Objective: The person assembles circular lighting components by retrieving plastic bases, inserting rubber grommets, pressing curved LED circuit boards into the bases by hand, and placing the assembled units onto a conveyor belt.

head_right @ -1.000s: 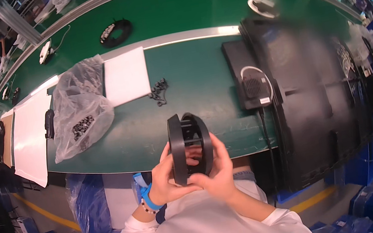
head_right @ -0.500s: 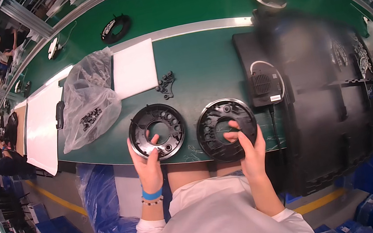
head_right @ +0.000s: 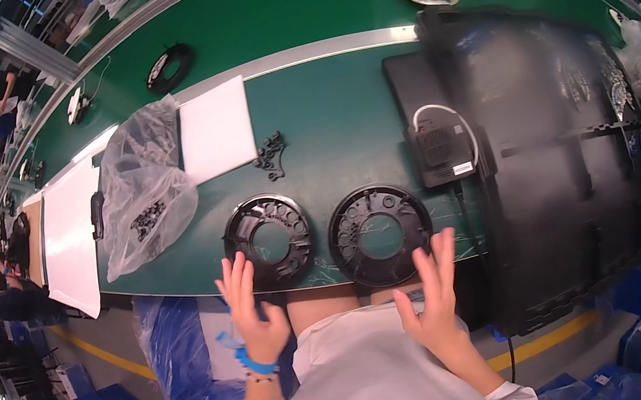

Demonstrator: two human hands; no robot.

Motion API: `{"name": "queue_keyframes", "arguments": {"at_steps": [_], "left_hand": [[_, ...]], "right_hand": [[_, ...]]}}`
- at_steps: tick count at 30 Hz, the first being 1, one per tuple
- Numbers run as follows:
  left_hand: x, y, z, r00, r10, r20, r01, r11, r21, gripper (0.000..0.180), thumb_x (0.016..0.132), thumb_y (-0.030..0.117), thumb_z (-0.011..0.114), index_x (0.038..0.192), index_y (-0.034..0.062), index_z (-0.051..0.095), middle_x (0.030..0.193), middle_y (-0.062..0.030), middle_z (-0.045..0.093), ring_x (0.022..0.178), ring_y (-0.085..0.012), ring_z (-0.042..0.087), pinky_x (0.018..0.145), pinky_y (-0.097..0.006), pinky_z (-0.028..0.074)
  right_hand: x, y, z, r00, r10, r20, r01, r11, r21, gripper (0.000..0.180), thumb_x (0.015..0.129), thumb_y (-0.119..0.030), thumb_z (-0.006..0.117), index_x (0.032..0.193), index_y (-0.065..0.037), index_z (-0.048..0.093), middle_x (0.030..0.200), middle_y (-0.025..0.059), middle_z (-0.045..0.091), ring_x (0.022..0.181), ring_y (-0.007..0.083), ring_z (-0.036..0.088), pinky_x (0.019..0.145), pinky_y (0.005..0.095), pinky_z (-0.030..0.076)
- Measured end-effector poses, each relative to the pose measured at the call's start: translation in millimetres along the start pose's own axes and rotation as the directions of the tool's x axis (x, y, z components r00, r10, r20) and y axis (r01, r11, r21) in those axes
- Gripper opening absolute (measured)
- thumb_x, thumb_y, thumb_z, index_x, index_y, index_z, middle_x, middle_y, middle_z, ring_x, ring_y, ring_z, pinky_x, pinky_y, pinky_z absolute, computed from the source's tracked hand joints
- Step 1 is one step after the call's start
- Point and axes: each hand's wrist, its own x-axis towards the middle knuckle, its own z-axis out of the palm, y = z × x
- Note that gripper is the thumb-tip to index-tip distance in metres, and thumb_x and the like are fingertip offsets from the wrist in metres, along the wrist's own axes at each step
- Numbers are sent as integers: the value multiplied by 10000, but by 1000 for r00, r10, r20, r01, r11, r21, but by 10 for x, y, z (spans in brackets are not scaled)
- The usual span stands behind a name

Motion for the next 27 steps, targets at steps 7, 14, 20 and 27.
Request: {"name": "queue_keyframes", "arguments": {"at_steps": [7,14,20,27], "left_hand": [[361,-264,-222,928,239,285,-260,965,37,375,649,-25,565,1016,48,582,1041,-77,584,1057,-270,496,1015,-515,162],[327,-216,-187,938,208,277,-188,978,-95,291,631,38,667,917,40,611,992,-88,596,918,-264,543,867,-390,379],[243,-69,58,994,62,93,-62,998,7,252,600,93,716,825,21,626,947,-91,595,852,-266,557,774,-341,424],[383,56,327,998,41,38,-33,981,-192,244,645,59,707,861,-1,611,978,-98,588,722,-188,591,572,-239,474]], "right_hand": [[292,70,-235,889,-181,420,302,922,-243,243,570,-25,677,805,-47,620,872,44,608,933,224,546,917,453,346],[197,7,156,917,-288,277,345,920,-185,160,590,-66,696,727,-60,612,722,19,584,659,182,519,656,330,389],[339,-68,494,942,-268,202,298,945,-135,187,635,-73,677,796,-21,596,763,49,585,652,218,513,596,317,398],[393,-170,405,914,-375,156,382,924,-16,201,621,-24,662,813,-8,606,824,95,602,802,256,565,705,346,459]]}}
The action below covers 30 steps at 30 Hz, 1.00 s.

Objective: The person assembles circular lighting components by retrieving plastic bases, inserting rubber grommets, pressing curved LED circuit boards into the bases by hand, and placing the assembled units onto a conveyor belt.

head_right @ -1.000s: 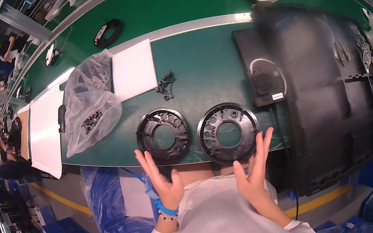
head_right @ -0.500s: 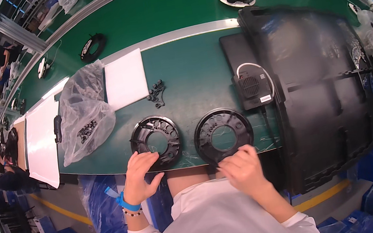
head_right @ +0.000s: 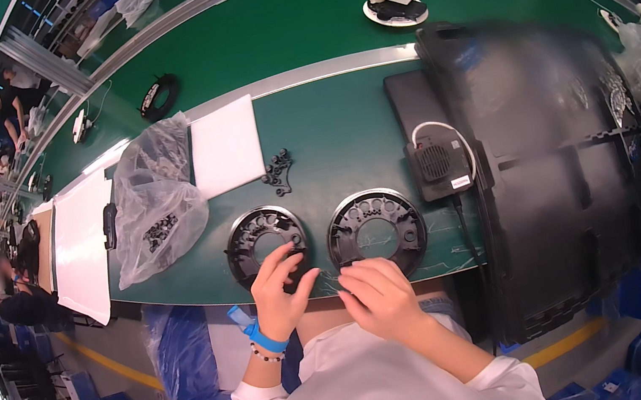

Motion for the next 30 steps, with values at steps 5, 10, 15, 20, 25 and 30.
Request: {"name": "queue_keyframes", "arguments": {"at_steps": [5,10,15,20,25,30], "left_hand": [[664,96,-253,993,76,-94,-78,997,-10,153,682,44,651,824,4,610,879,-142,613,754,-263,602,664,-326,486],[1545,-297,-84,961,153,232,-218,933,286,308,640,129,706,893,10,576,870,-147,587,712,-303,585,655,-357,479],[1727,-516,134,930,63,363,-192,924,330,414,585,185,755,923,17,586,778,-136,602,659,-270,588,631,-327,478],[1803,-533,153,892,-49,449,-93,953,288,358,585,168,761,865,11,601,707,-93,593,613,-206,571,606,-282,472],[1780,-408,-17,939,-97,329,131,988,-82,270,608,131,755,813,20,619,672,-28,592,619,-97,551,595,-217,458],[1269,342,-152,889,-29,456,279,826,-491,270,675,24,696,918,24,578,743,30,499,668,-28,472,571,-156,417]], "right_hand": [[-136,111,-257,988,-45,-146,35,997,-68,201,594,55,612,784,-10,611,862,104,617,843,287,571,735,375,478],[-228,268,-256,976,-55,-212,18,985,-173,243,607,43,609,841,-20,597,922,104,606,900,300,548,765,363,458],[-238,252,-233,970,-55,-237,23,990,-139,245,607,52,597,840,-24,597,929,103,604,907,298,543,770,357,456],[-211,246,-256,975,-83,-205,64,993,-98,248,594,55,597,829,-22,599,922,102,604,914,302,534,757,370,462],[17,122,-356,971,-94,-220,90,996,-28,240,609,56,600,839,-13,601,901,120,605,817,278,564,704,356,477],[349,52,-293,952,244,-186,-171,925,338,349,655,35,645,992,21,557,849,125,604,627,159,574,579,251,475]]}}
